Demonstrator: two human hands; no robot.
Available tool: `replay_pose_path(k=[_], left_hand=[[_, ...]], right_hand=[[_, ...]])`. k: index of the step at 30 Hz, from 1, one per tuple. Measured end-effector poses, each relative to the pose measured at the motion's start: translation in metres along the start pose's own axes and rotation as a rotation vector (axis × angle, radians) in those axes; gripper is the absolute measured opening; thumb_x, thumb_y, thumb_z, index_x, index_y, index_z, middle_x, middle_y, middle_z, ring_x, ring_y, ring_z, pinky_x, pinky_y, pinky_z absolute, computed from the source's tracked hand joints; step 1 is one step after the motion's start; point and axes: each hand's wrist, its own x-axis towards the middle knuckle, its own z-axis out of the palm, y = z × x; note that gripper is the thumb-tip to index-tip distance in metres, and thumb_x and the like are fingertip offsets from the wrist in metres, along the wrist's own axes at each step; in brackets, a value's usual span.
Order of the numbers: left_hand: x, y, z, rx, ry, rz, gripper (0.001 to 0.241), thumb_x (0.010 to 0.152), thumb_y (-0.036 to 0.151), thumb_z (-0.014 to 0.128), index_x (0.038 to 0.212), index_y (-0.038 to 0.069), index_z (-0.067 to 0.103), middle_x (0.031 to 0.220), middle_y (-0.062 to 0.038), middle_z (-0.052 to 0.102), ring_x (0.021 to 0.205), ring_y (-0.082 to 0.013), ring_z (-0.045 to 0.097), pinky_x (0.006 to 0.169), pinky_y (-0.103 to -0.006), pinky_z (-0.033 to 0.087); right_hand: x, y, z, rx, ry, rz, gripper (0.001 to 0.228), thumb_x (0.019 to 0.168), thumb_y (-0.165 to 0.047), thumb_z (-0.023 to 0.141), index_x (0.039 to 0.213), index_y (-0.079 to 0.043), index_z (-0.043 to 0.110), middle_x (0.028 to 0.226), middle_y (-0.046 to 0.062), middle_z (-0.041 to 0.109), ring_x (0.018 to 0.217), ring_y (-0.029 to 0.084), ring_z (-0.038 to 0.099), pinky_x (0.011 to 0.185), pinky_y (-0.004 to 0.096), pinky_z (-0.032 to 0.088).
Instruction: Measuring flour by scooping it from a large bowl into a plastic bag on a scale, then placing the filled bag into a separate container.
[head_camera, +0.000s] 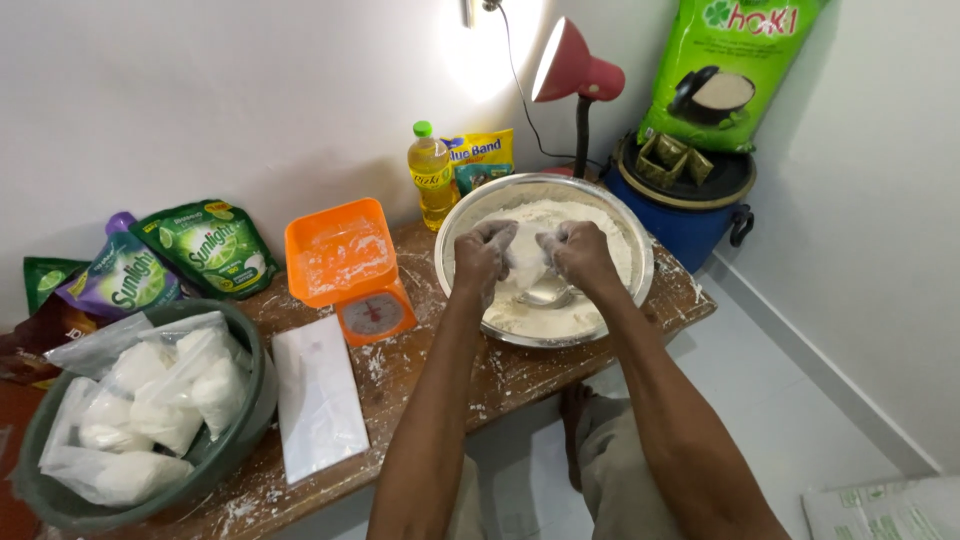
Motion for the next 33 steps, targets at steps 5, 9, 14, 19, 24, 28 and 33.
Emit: replay_pose_path(k=[5,9,14,19,24,28,33], left_hand=[[0.014,-0.017,-0.004,0.107,0.003,0.016,0.041,0.084,0.012,0.081,0.111,-0.014,0.064,0.062,-0.017,0.059,0.038,-0.0242,0.059,0.032,-0.0362,0.047],[0.031,-0.055,0.001,0.114,0.124,0.014,0.021,0.088,0.007,0.070,0.100,-0.010,0.068,0.059,-0.017,0.061,0.034,-0.0240,0.061,0.027,-0.0331,0.047],[0.011,-0.001,0.017,0.065,0.081,0.089,0.023,0.093,0.009,0.067,0.101,-0.013,0.069,0.059,-0.017,0.059,0.035,-0.0205,0.059,0.031,-0.0311,0.047],[0.005,0.020,0.005,0.076,0.073,0.101,0.037,0.089,0.006,0.073,0.114,-0.020,0.063,0.067,-0.016,0.060,0.040,-0.0186,0.060,0.039,-0.0335,0.049],[0.025,0.032,-0.001,0.100,0.047,0.114,0.021,0.088,0.005,0.075,0.098,-0.013,0.070,0.059,-0.012,0.059,0.039,-0.0166,0.061,0.039,-0.0285,0.051],[0.029,0.053,-0.007,0.062,0.030,0.146,0.025,0.087,0.001,0.073,0.102,-0.019,0.068,0.065,-0.016,0.060,0.039,-0.0165,0.060,0.037,-0.0276,0.051],[0.030,0.077,-0.019,0.068,0.009,0.168,0.025,0.089,0.003,0.073,0.105,-0.016,0.070,0.069,-0.018,0.062,0.040,-0.0181,0.061,0.035,-0.0285,0.050]], right_hand=[[0.000,-0.011,0.003,0.239,0.001,-0.032,0.025,0.095,-0.019,0.067,0.088,0.004,0.073,0.064,0.019,0.069,0.055,0.025,0.068,0.050,0.036,0.054],[-0.007,-0.012,0.004,0.197,0.052,-0.046,0.026,0.094,-0.022,0.066,0.080,-0.002,0.074,0.055,0.013,0.069,0.051,0.024,0.071,0.054,0.035,0.056],[0.011,-0.006,-0.009,-0.033,0.117,-0.136,0.019,0.085,-0.015,0.063,0.084,0.002,0.073,0.063,0.021,0.068,0.066,0.033,0.074,0.065,0.043,0.056],[-0.011,-0.018,-0.009,-0.040,0.165,-0.126,0.021,0.080,-0.020,0.060,0.081,-0.004,0.074,0.063,0.016,0.069,0.070,0.035,0.074,0.067,0.046,0.056],[-0.019,-0.047,-0.014,-0.036,0.170,-0.151,0.025,0.073,-0.019,0.060,0.087,-0.003,0.075,0.071,0.018,0.070,0.080,0.041,0.074,0.077,0.051,0.056],[-0.006,-0.058,-0.012,-0.036,0.178,-0.167,0.034,0.067,-0.018,0.060,0.090,-0.001,0.077,0.071,0.020,0.070,0.084,0.045,0.073,0.081,0.051,0.057],[-0.002,-0.081,-0.013,-0.140,0.171,-0.173,0.037,0.080,-0.027,0.057,0.099,-0.003,0.079,0.086,0.022,0.075,0.097,0.047,0.072,0.092,0.056,0.055]])
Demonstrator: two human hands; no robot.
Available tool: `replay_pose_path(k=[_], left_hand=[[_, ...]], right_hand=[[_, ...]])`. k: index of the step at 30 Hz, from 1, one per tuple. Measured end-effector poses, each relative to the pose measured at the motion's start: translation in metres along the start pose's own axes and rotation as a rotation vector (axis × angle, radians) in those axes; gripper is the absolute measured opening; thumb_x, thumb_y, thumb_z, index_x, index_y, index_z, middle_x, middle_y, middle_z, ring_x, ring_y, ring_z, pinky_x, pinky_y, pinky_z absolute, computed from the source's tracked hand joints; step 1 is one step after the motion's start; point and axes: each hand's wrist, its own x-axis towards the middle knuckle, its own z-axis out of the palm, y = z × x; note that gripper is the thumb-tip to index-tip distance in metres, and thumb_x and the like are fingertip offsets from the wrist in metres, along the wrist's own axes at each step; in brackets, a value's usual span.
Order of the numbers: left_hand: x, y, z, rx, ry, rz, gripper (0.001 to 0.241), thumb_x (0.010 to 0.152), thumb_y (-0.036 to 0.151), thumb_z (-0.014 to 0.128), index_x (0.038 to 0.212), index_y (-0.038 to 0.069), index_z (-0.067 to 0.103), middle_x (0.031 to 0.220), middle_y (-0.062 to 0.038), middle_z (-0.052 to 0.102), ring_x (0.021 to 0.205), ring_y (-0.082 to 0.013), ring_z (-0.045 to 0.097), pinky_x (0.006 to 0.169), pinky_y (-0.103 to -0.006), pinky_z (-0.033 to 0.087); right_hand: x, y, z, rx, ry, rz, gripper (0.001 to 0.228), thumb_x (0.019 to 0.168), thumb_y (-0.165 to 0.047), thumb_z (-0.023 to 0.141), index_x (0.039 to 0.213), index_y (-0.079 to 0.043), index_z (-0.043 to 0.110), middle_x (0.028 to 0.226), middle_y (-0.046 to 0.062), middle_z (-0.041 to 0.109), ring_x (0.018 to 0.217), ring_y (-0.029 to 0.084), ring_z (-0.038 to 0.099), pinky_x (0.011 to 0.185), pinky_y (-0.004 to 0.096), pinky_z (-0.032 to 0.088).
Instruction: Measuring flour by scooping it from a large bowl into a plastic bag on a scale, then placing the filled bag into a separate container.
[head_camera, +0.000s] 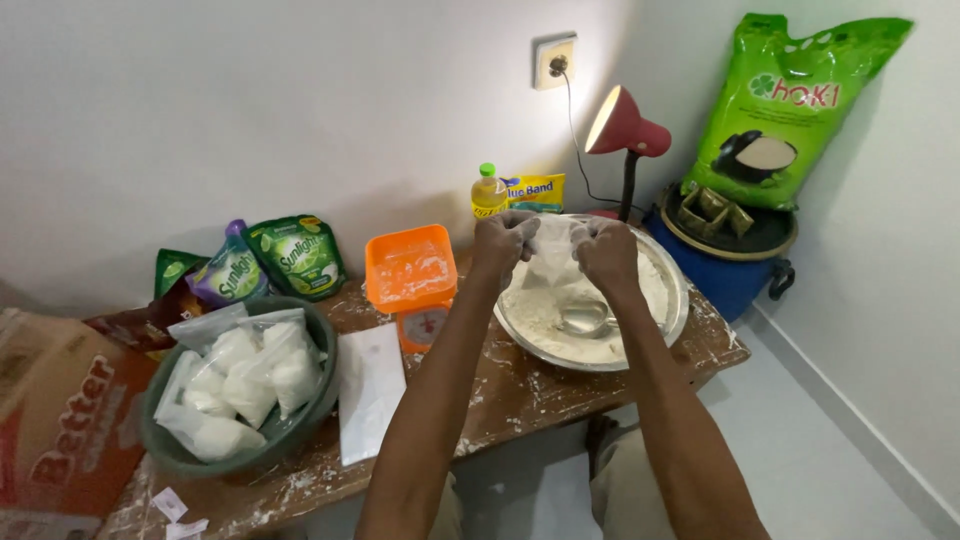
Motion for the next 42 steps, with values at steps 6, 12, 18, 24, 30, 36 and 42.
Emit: replay_pose_path(k=[6,12,18,24,30,36,42], left_hand=[[0.006,0.023,-0.019,-0.026,0.013,-0.014,0.027,0.090,0.002,0.072,0.110,-0.017,0.068,0.073,-0.019,0.059,0.044,-0.0176,0.062,0.035,-0.0251,0.049],[0.012,0.041,-0.048,-0.049,0.044,0.008,0.024,0.090,0.003,0.074,0.107,-0.014,0.070,0.072,-0.018,0.060,0.045,-0.0188,0.064,0.034,-0.0238,0.050],[-0.001,0.084,-0.079,-0.044,0.089,0.031,0.026,0.091,0.003,0.072,0.108,-0.016,0.068,0.078,-0.019,0.058,0.048,-0.0172,0.061,0.035,-0.0231,0.048],[0.009,0.098,-0.115,-0.055,0.183,0.072,0.024,0.092,0.004,0.072,0.108,-0.014,0.069,0.081,-0.019,0.061,0.047,-0.0175,0.060,0.034,-0.0244,0.046],[0.013,0.106,-0.142,-0.020,0.279,0.092,0.021,0.091,0.003,0.071,0.106,-0.012,0.072,0.077,-0.018,0.064,0.044,-0.0176,0.061,0.034,-0.0258,0.047],[0.016,0.093,-0.162,0.056,0.320,0.098,0.020,0.092,0.003,0.069,0.106,-0.012,0.072,0.072,-0.016,0.064,0.040,-0.0143,0.059,0.033,-0.0252,0.045],[0.020,0.071,-0.171,0.100,0.396,0.050,0.020,0.091,0.005,0.070,0.104,-0.009,0.073,0.060,-0.013,0.062,0.037,-0.0148,0.058,0.035,-0.0270,0.044]], right_hand=[[-0.007,-0.043,-0.005,0.034,-0.018,-0.006,0.032,0.083,-0.027,0.057,0.099,-0.009,0.078,0.074,0.014,0.074,0.090,0.039,0.075,0.082,0.052,0.058],[-0.003,-0.065,0.012,0.162,0.009,-0.084,0.032,0.087,-0.024,0.060,0.103,-0.002,0.078,0.071,0.015,0.072,0.066,0.028,0.075,0.065,0.041,0.061],[0.013,-0.092,0.032,0.114,-0.020,-0.142,0.033,0.086,-0.020,0.062,0.110,-0.006,0.079,0.082,0.017,0.073,0.083,0.038,0.075,0.074,0.049,0.060],[0.014,-0.129,0.053,-0.082,-0.085,-0.265,0.039,0.076,-0.011,0.059,0.108,-0.015,0.080,0.097,0.013,0.077,0.105,0.042,0.071,0.098,0.054,0.054],[0.021,-0.154,0.080,-0.005,-0.110,-0.260,0.028,0.081,-0.011,0.063,0.103,-0.014,0.081,0.092,0.014,0.076,0.104,0.040,0.071,0.089,0.052,0.056],[0.056,-0.126,0.136,0.041,-0.163,-0.288,0.023,0.080,-0.008,0.066,0.097,-0.015,0.081,0.089,0.014,0.075,0.102,0.039,0.072,0.086,0.052,0.056],[0.043,-0.129,0.149,0.028,-0.219,-0.283,0.022,0.081,-0.010,0.065,0.097,-0.014,0.080,0.092,0.015,0.076,0.102,0.040,0.071,0.085,0.053,0.057]])
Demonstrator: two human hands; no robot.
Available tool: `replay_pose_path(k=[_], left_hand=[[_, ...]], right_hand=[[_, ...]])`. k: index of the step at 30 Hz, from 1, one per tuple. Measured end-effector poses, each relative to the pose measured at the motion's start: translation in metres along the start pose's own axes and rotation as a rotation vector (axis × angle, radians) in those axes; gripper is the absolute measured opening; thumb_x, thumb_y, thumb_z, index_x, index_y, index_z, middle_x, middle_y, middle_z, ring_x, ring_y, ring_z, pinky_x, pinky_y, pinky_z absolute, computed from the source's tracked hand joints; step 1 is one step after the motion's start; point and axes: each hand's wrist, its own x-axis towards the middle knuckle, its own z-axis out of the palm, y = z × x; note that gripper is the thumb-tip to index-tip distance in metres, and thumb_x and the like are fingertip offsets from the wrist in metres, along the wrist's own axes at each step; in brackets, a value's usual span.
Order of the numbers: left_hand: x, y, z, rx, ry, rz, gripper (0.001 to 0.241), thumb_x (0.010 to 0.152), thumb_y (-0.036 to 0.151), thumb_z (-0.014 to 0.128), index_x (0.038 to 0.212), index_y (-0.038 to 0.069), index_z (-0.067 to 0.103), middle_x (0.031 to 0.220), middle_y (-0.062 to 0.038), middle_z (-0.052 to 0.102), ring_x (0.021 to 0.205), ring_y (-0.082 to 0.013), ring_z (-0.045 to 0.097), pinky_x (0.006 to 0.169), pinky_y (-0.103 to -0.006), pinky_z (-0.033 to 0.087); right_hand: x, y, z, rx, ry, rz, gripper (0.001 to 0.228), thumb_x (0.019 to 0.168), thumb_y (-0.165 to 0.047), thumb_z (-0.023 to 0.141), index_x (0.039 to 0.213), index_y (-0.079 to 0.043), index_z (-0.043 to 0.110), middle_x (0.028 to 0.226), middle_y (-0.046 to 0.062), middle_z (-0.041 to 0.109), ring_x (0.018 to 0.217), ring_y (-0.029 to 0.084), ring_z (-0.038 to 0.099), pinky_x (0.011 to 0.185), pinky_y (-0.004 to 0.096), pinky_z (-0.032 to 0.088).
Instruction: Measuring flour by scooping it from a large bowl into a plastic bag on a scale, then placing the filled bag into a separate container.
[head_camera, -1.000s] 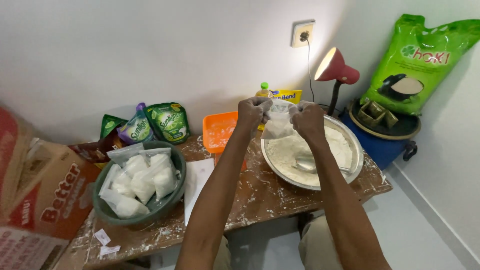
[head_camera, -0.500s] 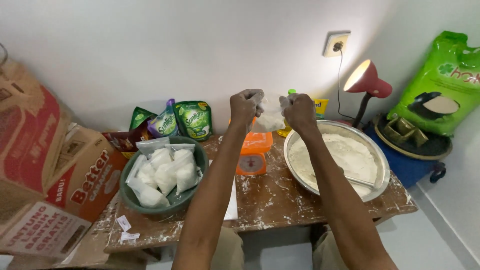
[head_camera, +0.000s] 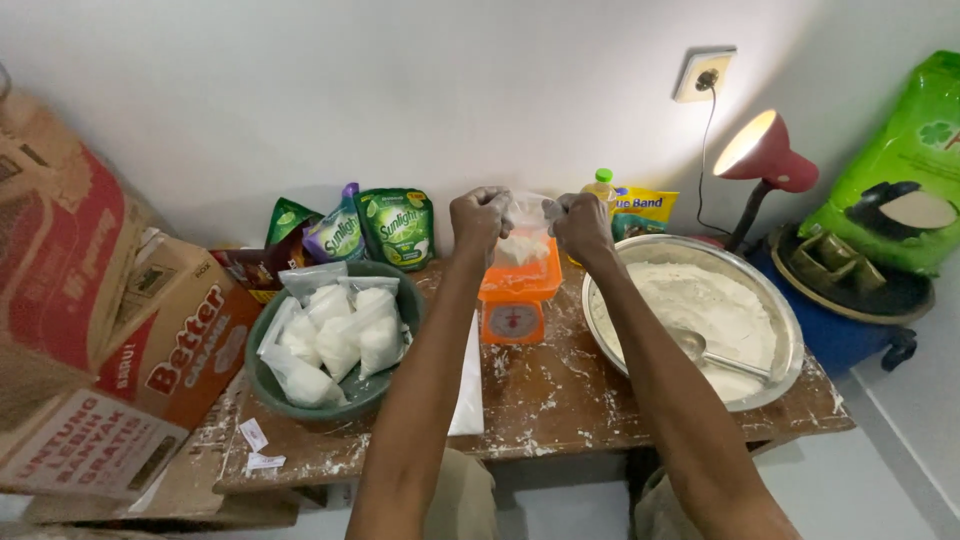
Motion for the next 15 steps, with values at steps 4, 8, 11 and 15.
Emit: replay_pose_path(k=[4,8,11,15], left_hand=[[0.009,-0.022,-0.003,0.016,0.020,-0.023,0.020,0.090,0.006,0.070,0.104,-0.008,0.073,0.059,-0.013,0.061,0.036,-0.0157,0.058,0.035,-0.0283,0.044],[0.008,-0.031,-0.007,0.034,0.041,-0.045,0.019,0.090,0.008,0.070,0.102,-0.007,0.074,0.055,-0.012,0.059,0.035,-0.0156,0.055,0.036,-0.0275,0.042],[0.006,-0.037,-0.008,0.026,0.066,-0.052,0.019,0.090,0.009,0.070,0.101,-0.006,0.074,0.052,-0.013,0.057,0.034,-0.0167,0.054,0.037,-0.0273,0.042],[0.001,-0.038,-0.010,0.067,0.078,-0.048,0.021,0.089,0.012,0.072,0.102,-0.005,0.075,0.048,-0.013,0.057,0.035,-0.0175,0.055,0.038,-0.0265,0.042]], right_hand=[[-0.001,0.007,0.012,0.028,-0.019,0.027,0.021,0.080,-0.007,0.066,0.095,-0.012,0.079,0.088,0.016,0.076,0.099,0.040,0.072,0.083,0.054,0.057],[0.020,0.039,0.042,-0.014,-0.047,0.018,0.022,0.080,-0.009,0.067,0.097,-0.010,0.080,0.092,0.018,0.075,0.101,0.043,0.071,0.085,0.055,0.057],[0.017,0.037,0.046,-0.014,-0.062,0.042,0.021,0.080,-0.011,0.066,0.097,-0.011,0.080,0.092,0.017,0.076,0.102,0.042,0.071,0.087,0.055,0.057],[0.010,0.031,0.045,-0.032,-0.071,0.082,0.022,0.080,-0.013,0.064,0.094,-0.014,0.081,0.091,0.016,0.076,0.101,0.041,0.071,0.087,0.054,0.058]])
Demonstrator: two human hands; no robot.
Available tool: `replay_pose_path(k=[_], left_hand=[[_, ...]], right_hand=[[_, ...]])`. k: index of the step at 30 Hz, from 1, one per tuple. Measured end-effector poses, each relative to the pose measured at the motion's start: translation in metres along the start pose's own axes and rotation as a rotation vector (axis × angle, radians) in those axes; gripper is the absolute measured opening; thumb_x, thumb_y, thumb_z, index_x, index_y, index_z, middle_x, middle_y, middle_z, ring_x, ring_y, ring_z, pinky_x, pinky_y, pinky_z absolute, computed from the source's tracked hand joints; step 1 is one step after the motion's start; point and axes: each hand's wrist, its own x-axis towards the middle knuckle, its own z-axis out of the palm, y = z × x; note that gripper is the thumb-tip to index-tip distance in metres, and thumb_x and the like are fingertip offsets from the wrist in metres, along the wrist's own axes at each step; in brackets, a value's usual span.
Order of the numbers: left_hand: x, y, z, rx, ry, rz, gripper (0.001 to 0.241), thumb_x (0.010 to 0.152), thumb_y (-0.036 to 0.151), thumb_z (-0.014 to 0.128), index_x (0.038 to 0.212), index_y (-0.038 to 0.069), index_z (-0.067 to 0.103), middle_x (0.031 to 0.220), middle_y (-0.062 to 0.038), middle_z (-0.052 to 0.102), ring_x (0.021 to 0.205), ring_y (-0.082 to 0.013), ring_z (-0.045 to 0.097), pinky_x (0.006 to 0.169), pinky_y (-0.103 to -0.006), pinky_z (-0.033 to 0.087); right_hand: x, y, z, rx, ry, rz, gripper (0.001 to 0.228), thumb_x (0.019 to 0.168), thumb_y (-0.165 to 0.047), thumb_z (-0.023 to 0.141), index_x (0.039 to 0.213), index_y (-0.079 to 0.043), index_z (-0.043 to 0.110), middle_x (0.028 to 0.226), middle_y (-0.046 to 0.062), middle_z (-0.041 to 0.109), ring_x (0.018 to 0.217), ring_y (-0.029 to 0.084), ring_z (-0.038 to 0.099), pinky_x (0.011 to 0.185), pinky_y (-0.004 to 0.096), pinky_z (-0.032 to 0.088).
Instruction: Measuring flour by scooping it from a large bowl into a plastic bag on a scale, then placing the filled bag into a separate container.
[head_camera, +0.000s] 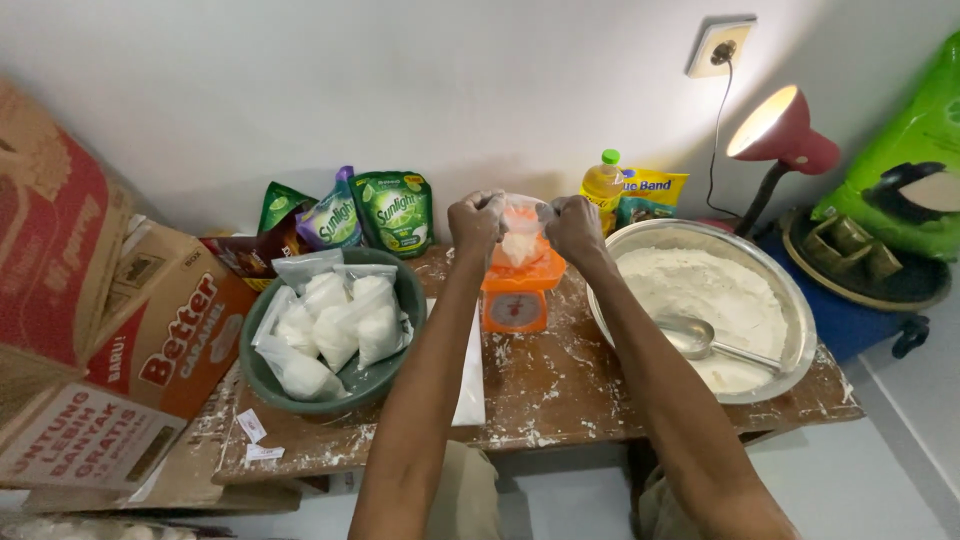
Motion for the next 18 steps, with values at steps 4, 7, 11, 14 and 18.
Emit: replay_pose_path(k=[4,7,11,14,18], left_hand=[[0.010,-0.018,0.001,0.056,0.013,0.003,0.020,0.090,0.012,0.071,0.102,-0.003,0.076,0.048,-0.013,0.058,0.034,-0.0177,0.054,0.038,-0.0270,0.042],[0.014,-0.025,0.000,0.145,0.002,0.010,0.020,0.089,0.018,0.071,0.101,0.002,0.078,0.049,-0.014,0.061,0.036,-0.0194,0.058,0.038,-0.0282,0.045],[-0.005,-0.002,-0.005,0.224,-0.013,-0.049,0.035,0.091,0.037,0.070,0.103,0.005,0.078,0.048,-0.011,0.062,0.038,-0.0192,0.061,0.042,-0.0287,0.049],[-0.015,0.014,-0.009,0.249,-0.020,-0.081,0.045,0.095,0.047,0.063,0.101,0.005,0.076,0.050,-0.010,0.063,0.039,-0.0193,0.061,0.046,-0.0285,0.050],[-0.025,0.025,-0.013,0.249,-0.017,-0.115,0.055,0.096,0.059,0.054,0.088,0.008,0.071,0.053,-0.012,0.064,0.042,-0.0195,0.062,0.049,-0.0268,0.049]], right_hand=[[-0.007,-0.002,0.002,0.006,-0.025,-0.002,0.019,0.080,-0.009,0.067,0.093,-0.011,0.080,0.090,0.019,0.076,0.101,0.042,0.071,0.085,0.053,0.058],[-0.030,-0.024,-0.016,-0.012,-0.058,-0.006,0.018,0.082,-0.008,0.067,0.096,-0.005,0.079,0.092,0.023,0.076,0.104,0.045,0.071,0.087,0.056,0.056],[-0.038,-0.028,-0.024,0.179,-0.087,0.032,0.050,0.099,-0.050,0.060,0.073,-0.010,0.076,0.056,0.010,0.068,0.067,0.027,0.075,0.077,0.041,0.058],[-0.035,-0.021,-0.023,0.200,-0.093,0.035,0.063,0.101,-0.064,0.053,0.070,-0.013,0.075,0.055,0.009,0.068,0.068,0.027,0.075,0.078,0.042,0.058],[-0.037,-0.022,-0.027,0.184,-0.099,0.011,0.060,0.100,-0.060,0.055,0.070,-0.013,0.077,0.054,0.009,0.068,0.066,0.028,0.075,0.078,0.042,0.058]])
